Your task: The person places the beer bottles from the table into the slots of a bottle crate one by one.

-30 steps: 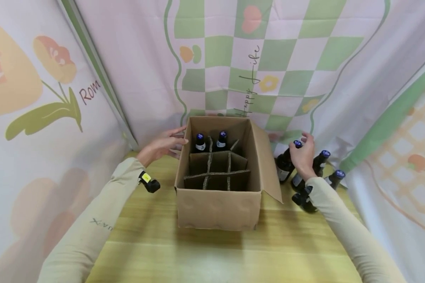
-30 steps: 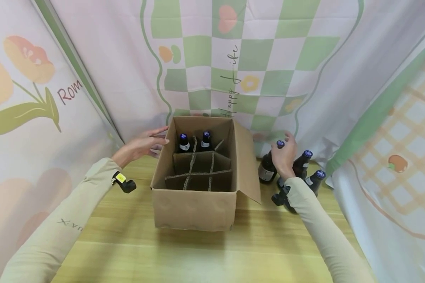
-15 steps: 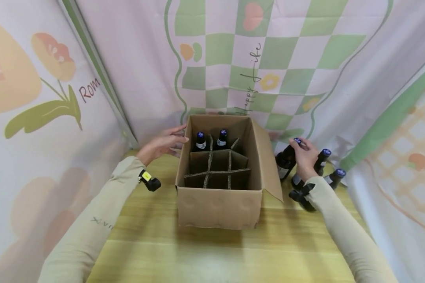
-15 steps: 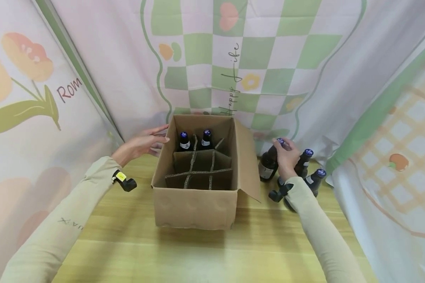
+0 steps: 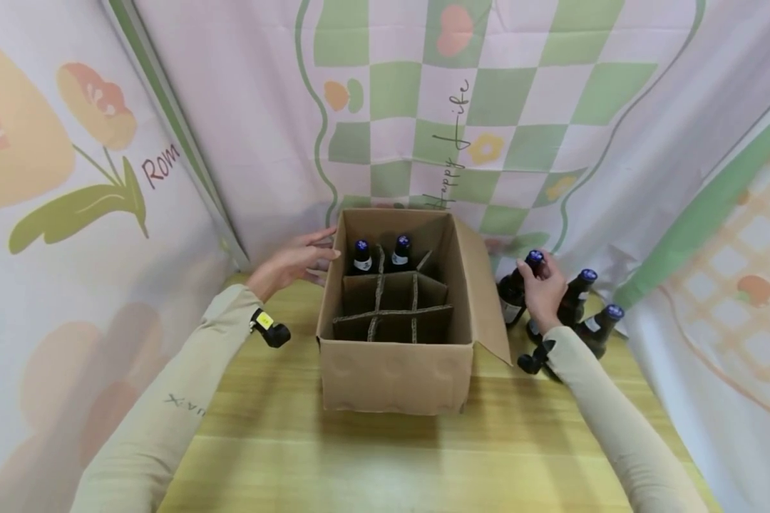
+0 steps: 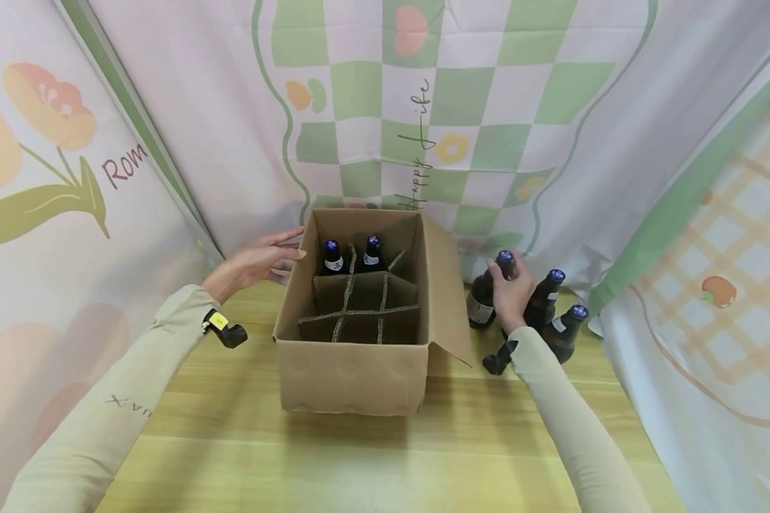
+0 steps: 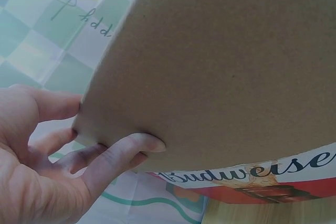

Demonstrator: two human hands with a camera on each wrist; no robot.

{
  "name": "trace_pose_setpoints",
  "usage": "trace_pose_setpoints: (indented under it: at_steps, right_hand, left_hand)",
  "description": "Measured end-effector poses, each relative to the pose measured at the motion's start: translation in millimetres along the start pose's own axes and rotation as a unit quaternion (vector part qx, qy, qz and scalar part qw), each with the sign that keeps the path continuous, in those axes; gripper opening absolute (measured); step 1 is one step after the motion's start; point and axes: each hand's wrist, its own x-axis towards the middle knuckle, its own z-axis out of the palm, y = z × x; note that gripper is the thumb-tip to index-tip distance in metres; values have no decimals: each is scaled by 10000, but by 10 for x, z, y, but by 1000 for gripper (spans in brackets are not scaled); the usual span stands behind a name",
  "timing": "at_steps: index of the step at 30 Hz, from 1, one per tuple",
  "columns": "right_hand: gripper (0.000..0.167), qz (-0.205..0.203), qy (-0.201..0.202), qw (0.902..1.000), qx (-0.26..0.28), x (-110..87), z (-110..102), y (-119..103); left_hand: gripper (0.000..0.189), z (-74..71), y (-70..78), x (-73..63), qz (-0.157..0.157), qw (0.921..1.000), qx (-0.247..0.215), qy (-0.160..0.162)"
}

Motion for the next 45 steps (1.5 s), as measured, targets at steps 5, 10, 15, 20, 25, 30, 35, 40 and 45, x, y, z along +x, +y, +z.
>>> trace_pose_setpoints:
  at_steps: [5,10,15,20,25,30,35,40,45]
  right_hand:
    - [50,-112,34,9999,28,-37,25,48]
    - [48,-133,367,9992,132,-29,54,27]
    - [42,-247,366,9989,165,-23,63,8]
    - [40,-337,321,9988,131,-11,37,8]
    - [26,-672,180,9973,-216,4,8,-35]
    - [25,-388,109,9972,-628,39,-50,-99]
    - [25,-399,-31,9954,-875,18,-106,-166]
    - [32,-291,-380,9938,-999,1,-146,-297]
    - [44,203,-1055,9896,-959,23,-202,-496]
  left_hand:
    - [78,5,-3,-11,-1,10000,21,-10]
    - [78,1,-4,2,3,10000,-24,-2]
    - [77,-6,-4,4,-27,10000,-40,45]
    - [78,1,15,3,-41,10000,-80,40]
    - [78,17,13,-3,10,10000,-52,34]
    - [78,29,8,-2,34,10000,-47,48]
    - [77,45,17,6,58,10000,-29,40]
    - [78,42,23,1,74,10000,-31,35]
    - [78,32,19,-23,57,10000,-17,-2]
